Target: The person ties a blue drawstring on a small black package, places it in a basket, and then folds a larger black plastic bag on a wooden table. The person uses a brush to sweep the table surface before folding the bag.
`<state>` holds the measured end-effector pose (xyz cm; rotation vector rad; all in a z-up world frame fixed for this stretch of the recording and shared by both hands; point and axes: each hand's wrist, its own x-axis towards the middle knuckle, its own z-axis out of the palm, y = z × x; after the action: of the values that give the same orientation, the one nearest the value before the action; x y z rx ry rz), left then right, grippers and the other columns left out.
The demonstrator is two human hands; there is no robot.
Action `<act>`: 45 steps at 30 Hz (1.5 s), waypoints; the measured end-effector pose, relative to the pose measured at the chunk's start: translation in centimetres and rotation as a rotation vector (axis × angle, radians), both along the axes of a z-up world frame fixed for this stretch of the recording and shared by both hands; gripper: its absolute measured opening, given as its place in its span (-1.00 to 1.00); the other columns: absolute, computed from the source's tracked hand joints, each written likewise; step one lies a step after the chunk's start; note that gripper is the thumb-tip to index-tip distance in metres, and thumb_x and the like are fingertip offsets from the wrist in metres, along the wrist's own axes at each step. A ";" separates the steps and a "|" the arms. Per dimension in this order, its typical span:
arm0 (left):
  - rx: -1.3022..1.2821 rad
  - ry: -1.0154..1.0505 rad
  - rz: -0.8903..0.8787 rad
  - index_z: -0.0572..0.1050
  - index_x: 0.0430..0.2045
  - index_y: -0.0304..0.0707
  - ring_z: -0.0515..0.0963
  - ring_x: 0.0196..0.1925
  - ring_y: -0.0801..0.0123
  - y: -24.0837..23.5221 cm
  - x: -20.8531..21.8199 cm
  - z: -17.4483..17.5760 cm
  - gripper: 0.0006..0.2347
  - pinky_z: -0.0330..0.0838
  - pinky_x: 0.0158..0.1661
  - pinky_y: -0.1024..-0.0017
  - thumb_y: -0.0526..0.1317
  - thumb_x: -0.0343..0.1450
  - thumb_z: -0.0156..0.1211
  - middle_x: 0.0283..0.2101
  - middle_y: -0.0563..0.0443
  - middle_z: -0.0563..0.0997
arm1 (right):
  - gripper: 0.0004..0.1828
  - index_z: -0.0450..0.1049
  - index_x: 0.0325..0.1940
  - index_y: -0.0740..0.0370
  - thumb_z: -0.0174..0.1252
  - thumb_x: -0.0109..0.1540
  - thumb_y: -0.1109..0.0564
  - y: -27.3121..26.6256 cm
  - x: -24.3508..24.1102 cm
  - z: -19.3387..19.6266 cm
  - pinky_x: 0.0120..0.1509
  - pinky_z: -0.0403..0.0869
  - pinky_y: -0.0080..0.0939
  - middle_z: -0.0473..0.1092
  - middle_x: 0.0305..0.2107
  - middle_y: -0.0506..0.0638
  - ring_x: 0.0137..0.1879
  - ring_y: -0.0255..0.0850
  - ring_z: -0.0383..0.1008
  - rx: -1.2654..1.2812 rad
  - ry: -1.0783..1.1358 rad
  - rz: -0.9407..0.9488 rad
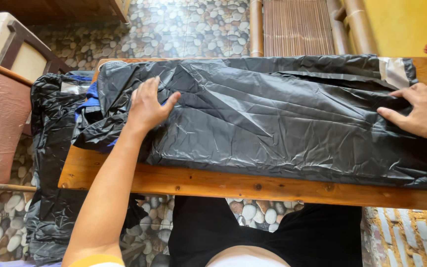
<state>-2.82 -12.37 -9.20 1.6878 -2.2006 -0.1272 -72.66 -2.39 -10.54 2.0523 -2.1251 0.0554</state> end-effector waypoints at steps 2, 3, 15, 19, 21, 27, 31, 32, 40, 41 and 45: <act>0.126 0.164 0.027 0.19 0.37 -0.46 0.37 0.32 -0.05 -1.6 -1.0 1.7 -0.19 0.16 0.24 -0.05 0.33 0.42 0.00 0.22 -0.20 0.46 | -0.47 0.64 0.07 -0.01 0.25 0.16 -0.31 -1.1 -2.4 -0.8 0.54 0.25 0.11 0.46 0.14 0.12 0.42 0.03 0.39 0.063 -0.118 0.021; 0.127 0.167 0.017 0.19 0.37 -0.46 0.37 0.32 -0.05 -2.5 -1.3 1.6 -0.19 0.16 0.24 -0.05 0.33 0.42 0.00 0.22 -0.20 0.46 | -0.47 0.64 0.07 -0.01 0.25 0.16 -0.31 -0.9 -2.1 -0.4 0.54 0.25 0.11 0.46 0.14 0.12 0.42 0.03 0.39 0.062 -0.115 0.011; 0.011 0.400 0.065 0.46 -0.26 -0.22 0.62 -0.19 0.08 -6.3 -0.5 -3.1 -0.84 0.40 -0.11 0.15 -0.12 0.53 0.11 -0.27 -0.09 0.64 | -0.63 0.51 -0.09 0.33 0.30 0.32 -0.06 -0.9 1.6 5.1 0.39 0.33 -0.10 0.50 0.22 -0.03 0.33 -0.09 0.46 -0.064 -0.268 0.205; -0.201 0.121 0.041 0.36 -0.24 -0.28 0.53 -0.14 -0.21 -5.9 -0.8 -5.1 -0.89 0.38 -0.14 -0.06 -0.22 0.54 0.08 -0.22 -0.25 0.54 | -0.33 0.53 0.20 0.23 0.13 0.34 -0.38 -2.6 2.0 3.5 0.29 0.39 0.03 0.56 0.01 0.23 0.17 0.18 0.52 0.006 -0.141 0.041; -0.308 -0.050 0.050 0.35 -0.25 -0.27 0.52 -0.13 -0.12 -5.6 -1.3 -5.6 -0.88 0.42 -0.21 -0.05 -0.22 0.53 0.10 -0.21 -0.18 0.50 | -0.26 0.54 0.06 0.22 0.07 0.34 -0.52 -3.1 1.5 2.1 0.21 0.44 0.11 0.56 -0.02 0.33 0.13 0.31 0.54 0.027 -0.072 -0.054; -0.492 -0.392 0.085 0.44 -0.24 -0.17 0.49 -0.11 0.10 -5.6 -1.9 -5.9 -0.83 0.44 -0.19 0.18 -0.11 0.46 0.18 -0.16 -0.06 0.49 | -0.34 0.51 0.03 -0.04 -0.04 0.44 -0.61 -4.6 1.9 0.9 0.15 0.52 -0.04 0.60 -0.17 -0.04 -0.03 -0.04 0.66 -0.114 0.350 -0.030; -0.461 -0.424 -0.006 0.25 0.35 -0.05 0.45 0.11 -0.08 -5.6 -2.1 -5.5 -0.49 0.24 0.04 -0.14 -0.24 0.43 0.11 0.10 -0.25 0.47 | -0.22 0.17 0.58 0.26 -0.04 0.37 -0.22 -3.4 15.6 7.3 0.56 -0.11 0.32 0.16 0.46 0.26 0.57 0.20 0.02 0.010 -0.133 0.146; -0.442 -0.413 -0.096 0.08 0.55 0.15 0.39 0.26 -0.23 -5.5 -2.6 -5.1 -0.30 0.03 0.24 -0.43 -0.38 0.42 0.01 0.25 -0.39 0.44 | -0.18 0.13 0.57 0.14 0.01 0.30 -0.25 -2.8 19.3 8.7 0.60 -0.17 0.20 0.06 0.50 0.18 0.62 0.19 -0.14 0.063 -0.272 0.218; -0.104 -0.238 -0.175 0.31 0.42 0.22 0.29 0.49 -0.01 -5.1 -2.5 -4.1 -0.43 0.13 0.30 -0.34 -0.43 0.49 -0.17 0.43 -0.11 0.38 | -0.19 0.18 0.55 -0.06 -0.26 0.37 -0.51 -3.6 30.8 1.3 0.62 -0.16 0.26 0.08 0.50 0.12 0.63 0.12 -0.12 0.068 -0.212 0.541; -0.142 -0.231 -0.181 0.35 0.40 0.19 0.33 0.47 -0.01 -5.0 -2.3 -4.2 -0.47 0.21 0.28 -0.29 -0.41 0.51 -0.17 0.42 -0.11 0.41 | -0.20 0.23 0.54 0.00 -0.22 0.38 -0.49 -3.9 29.7 0.8 0.60 -0.08 0.25 0.16 0.46 0.14 0.61 0.13 -0.01 -0.001 -0.186 0.513; -0.192 -0.243 -0.167 0.41 0.36 0.10 0.37 0.45 0.00 -5.5 -1.6 -5.5 -0.52 0.28 0.26 -0.23 -0.40 0.52 -0.12 0.41 -0.09 0.44 | -0.20 0.22 0.56 0.04 -0.21 0.40 -0.46 -5.0 20.1 -0.7 0.55 0.03 0.36 0.21 0.43 0.18 0.57 0.19 0.07 -0.029 -0.142 0.385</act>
<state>-4.47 -17.85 -14.69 1.4807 -2.4388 0.2528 -52.51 -7.42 -11.26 2.4746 -1.7543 0.2910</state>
